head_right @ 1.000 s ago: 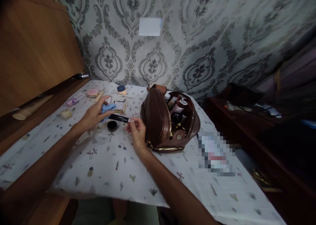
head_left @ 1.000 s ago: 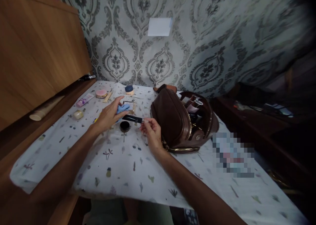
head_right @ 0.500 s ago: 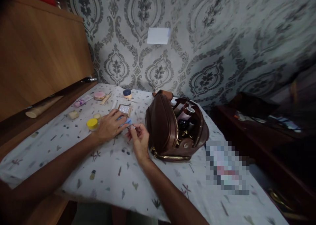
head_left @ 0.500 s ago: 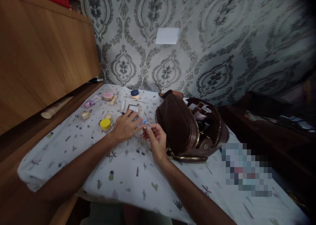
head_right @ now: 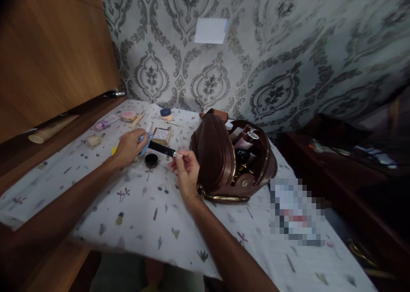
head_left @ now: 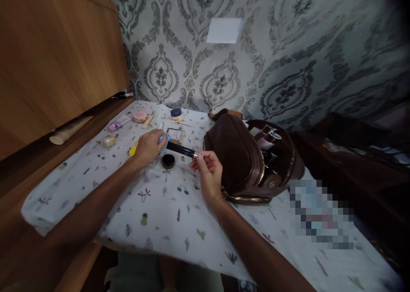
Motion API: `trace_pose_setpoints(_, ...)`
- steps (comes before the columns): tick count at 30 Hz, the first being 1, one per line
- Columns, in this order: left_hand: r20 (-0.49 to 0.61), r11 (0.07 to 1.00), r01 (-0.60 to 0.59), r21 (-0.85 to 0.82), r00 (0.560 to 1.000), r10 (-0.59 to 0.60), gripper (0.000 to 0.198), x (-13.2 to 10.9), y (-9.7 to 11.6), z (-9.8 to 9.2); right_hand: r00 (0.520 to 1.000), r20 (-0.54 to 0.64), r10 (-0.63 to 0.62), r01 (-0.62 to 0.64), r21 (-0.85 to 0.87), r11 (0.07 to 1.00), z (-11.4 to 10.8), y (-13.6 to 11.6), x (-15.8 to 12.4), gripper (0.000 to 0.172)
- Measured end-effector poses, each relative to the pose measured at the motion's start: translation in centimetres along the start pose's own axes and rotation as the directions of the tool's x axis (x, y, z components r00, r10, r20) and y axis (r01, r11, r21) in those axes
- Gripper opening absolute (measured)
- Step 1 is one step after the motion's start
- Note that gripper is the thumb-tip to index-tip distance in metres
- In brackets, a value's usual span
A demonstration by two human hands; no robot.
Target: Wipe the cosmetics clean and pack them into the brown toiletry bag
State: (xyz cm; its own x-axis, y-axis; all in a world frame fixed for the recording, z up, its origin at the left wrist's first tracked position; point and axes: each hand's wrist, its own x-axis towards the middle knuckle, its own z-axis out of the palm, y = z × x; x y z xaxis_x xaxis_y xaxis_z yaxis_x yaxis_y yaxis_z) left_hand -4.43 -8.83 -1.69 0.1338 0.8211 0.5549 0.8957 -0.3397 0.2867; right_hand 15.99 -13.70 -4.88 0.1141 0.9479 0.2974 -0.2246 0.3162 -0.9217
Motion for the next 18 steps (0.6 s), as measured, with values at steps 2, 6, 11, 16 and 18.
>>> trace_pose_setpoints(2,-0.055,1.0,0.018,0.002,0.998,-0.017,0.019,0.0,0.1,-0.2,1.0,-0.007,-0.03,0.03,-0.04,0.999,0.0,0.3,0.1,0.031)
trace_pose_setpoints(6,-0.136,0.997,-0.076,0.001,0.988,0.075,0.021,-0.7,2.3,-0.9,0.998,-0.009,-0.067,0.066,-0.121,0.99,0.2,0.9,0.0,0.029)
trace_pose_setpoints(11,-0.022,0.908,-0.419,0.028,0.908,0.419,0.035,-1.9,5.7,0.1,0.994,0.071,-0.085,0.093,-0.119,0.989,0.3,1.3,-0.5,0.028)
trace_pose_setpoints(16,0.01,0.926,-0.369,0.078,0.929,0.369,0.038,-1.4,4.4,0.8,0.995,0.075,-0.063,0.071,-0.106,0.992,0.3,0.9,-0.5,0.03)
trace_pose_setpoints(18,0.009,0.94,-0.329,0.09,0.944,0.33,0.039,-1.0,3.3,0.5,0.995,0.07,-0.067,0.075,-0.108,0.991,0.3,0.5,-0.4,0.03)
